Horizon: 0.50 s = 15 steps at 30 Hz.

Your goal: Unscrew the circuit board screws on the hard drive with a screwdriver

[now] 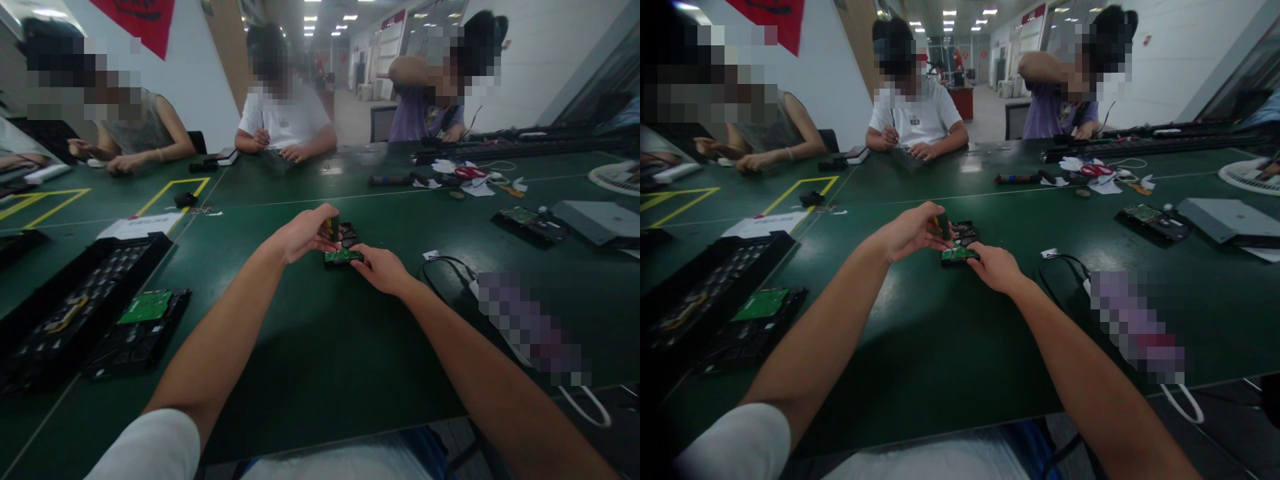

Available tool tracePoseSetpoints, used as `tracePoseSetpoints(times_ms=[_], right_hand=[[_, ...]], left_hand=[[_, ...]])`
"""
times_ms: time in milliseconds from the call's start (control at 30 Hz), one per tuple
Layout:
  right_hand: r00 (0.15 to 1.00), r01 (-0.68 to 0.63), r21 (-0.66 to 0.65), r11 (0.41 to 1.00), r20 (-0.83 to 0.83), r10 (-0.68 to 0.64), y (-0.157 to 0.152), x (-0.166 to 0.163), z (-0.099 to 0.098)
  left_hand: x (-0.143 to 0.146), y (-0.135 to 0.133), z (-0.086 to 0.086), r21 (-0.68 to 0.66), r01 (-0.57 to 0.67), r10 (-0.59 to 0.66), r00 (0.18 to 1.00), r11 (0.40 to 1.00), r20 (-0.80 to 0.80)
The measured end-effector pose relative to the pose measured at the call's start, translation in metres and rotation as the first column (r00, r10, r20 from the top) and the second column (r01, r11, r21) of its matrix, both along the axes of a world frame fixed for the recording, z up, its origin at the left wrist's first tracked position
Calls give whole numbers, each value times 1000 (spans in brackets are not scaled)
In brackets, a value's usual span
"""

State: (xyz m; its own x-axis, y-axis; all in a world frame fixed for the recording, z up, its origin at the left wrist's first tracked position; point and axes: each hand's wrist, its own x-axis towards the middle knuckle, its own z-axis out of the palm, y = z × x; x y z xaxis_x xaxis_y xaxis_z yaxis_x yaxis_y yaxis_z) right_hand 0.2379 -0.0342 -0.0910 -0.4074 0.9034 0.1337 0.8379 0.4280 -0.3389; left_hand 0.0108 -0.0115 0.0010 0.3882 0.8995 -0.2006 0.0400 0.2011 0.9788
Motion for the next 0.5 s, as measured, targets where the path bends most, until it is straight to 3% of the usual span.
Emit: tracePoseSetpoints(times_ms=[267, 500], right_hand=[[1000, 6, -3, 1000, 13, -6, 2, 0, -1], [1000, -2, 9, 1000, -2, 2, 2, 1, -2]], left_hand=[[-5, 5, -2, 20, 66, -65, 998, 998, -23], [-1, 2, -3, 13, -14, 14, 1000, 1000, 7]])
